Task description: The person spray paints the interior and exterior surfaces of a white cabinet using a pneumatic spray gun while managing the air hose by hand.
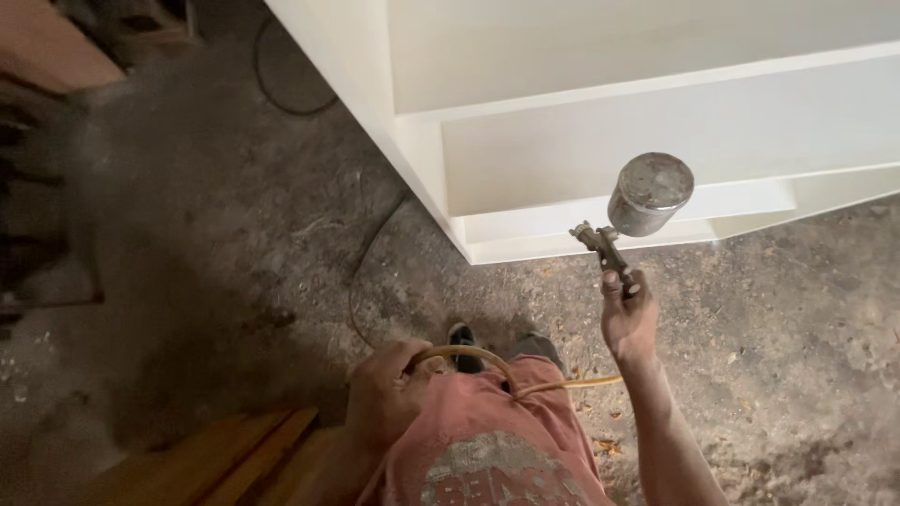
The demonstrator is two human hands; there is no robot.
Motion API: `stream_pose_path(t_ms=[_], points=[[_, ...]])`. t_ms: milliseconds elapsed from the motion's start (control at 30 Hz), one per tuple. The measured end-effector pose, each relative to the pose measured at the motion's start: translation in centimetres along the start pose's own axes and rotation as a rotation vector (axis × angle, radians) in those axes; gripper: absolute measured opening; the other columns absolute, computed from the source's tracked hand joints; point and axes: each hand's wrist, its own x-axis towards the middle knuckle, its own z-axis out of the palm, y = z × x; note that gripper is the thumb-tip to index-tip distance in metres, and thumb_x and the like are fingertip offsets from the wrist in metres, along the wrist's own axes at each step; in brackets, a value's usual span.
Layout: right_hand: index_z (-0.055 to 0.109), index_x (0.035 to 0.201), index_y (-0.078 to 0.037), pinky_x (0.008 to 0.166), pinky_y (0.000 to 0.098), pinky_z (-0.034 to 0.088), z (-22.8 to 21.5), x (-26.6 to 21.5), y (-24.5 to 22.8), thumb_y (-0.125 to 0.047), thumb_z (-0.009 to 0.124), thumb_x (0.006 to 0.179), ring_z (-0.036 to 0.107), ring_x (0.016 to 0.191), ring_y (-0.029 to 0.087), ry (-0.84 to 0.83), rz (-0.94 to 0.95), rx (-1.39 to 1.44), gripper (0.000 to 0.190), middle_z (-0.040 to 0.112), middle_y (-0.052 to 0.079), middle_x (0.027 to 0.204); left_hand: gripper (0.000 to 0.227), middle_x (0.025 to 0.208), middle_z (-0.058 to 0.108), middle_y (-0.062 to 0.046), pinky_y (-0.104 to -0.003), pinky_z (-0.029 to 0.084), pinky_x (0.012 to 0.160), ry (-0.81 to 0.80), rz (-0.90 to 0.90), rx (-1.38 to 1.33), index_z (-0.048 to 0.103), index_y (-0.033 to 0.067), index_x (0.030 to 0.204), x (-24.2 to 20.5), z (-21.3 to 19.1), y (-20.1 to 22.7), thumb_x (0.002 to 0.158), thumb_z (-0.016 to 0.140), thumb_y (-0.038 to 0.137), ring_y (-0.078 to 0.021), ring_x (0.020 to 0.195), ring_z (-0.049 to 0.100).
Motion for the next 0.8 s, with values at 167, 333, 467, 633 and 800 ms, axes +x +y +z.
stream_pose_path(t_ms=[167, 333, 467, 633, 800], points=[[0.057, 0.099, -0.003, 0.047, 0.0367, 0.039, 0.4, 1.5, -2.1, -0.061, 0.050, 0.098, 0.050, 0.055, 0.015, -0.137, -0.062, -0.023, 0.059, 0.053, 0.004, 0.064, 0.020, 0.080, 0.073, -0.013, -0.041, 0.054, 0.060, 0.114, 0.067, 0.081, 0.072, 0.0041, 0.095, 0.8, 0.5, 0.8, 0.084, 0.078, 0.019, -0.0276, 0.066, 0.069], [0.056, 0.100, 0.001, 0.049, 0.0374, 0.039, -1.9, 3.7, -2.9, -0.060, 0.050, 0.102, 0.049, 0.058, 0.016, -0.134, -0.131, -0.050, 0.061, 0.053, 0.007, 0.063, 0.019, 0.082, 0.074, -0.010, -0.038, 0.056, 0.061, 0.157, -0.034, 0.013, 0.072, 0.0046, 0.098, -0.4, 3.0, 3.3, 0.086, 0.077, 0.019, -0.0240, 0.067, 0.070], [0.057, 0.101, 0.000, 0.051, 0.0361, 0.039, -5.4, 4.9, -1.8, -0.058, 0.050, 0.104, 0.050, 0.057, 0.017, -0.055, -0.205, -0.120, 0.059, 0.054, 0.008, 0.066, 0.020, 0.082, 0.074, -0.010, -0.037, 0.056, 0.060, 0.118, -0.136, -0.064, 0.073, 0.0045, 0.100, -0.3, 5.2, 5.4, 0.084, 0.078, 0.017, -0.0220, 0.067, 0.071], [0.059, 0.097, -0.001, 0.047, 0.0372, 0.043, -5.6, 6.8, -0.4, -0.049, 0.051, 0.105, 0.051, 0.057, 0.018, -0.257, -0.139, -0.085, 0.049, 0.059, 0.006, 0.072, 0.024, 0.083, 0.073, -0.011, -0.035, 0.057, 0.059, 0.252, -0.014, -0.015, 0.071, 0.0032, 0.100, -0.4, 6.9, 7.3, 0.082, 0.081, 0.015, -0.0213, 0.068, 0.070], [0.059, 0.101, -0.001, 0.050, 0.0417, 0.043, -1.2, 7.5, -3.0, -0.041, 0.058, 0.102, 0.055, 0.056, 0.023, -0.435, -0.217, -0.109, 0.040, 0.060, 0.011, 0.064, 0.016, 0.081, 0.074, -0.008, -0.031, 0.058, 0.052, 0.285, -0.108, -0.078, 0.070, 0.0037, 0.097, -0.6, 7.3, 8.9, 0.084, 0.077, 0.011, -0.0173, 0.061, 0.073]])
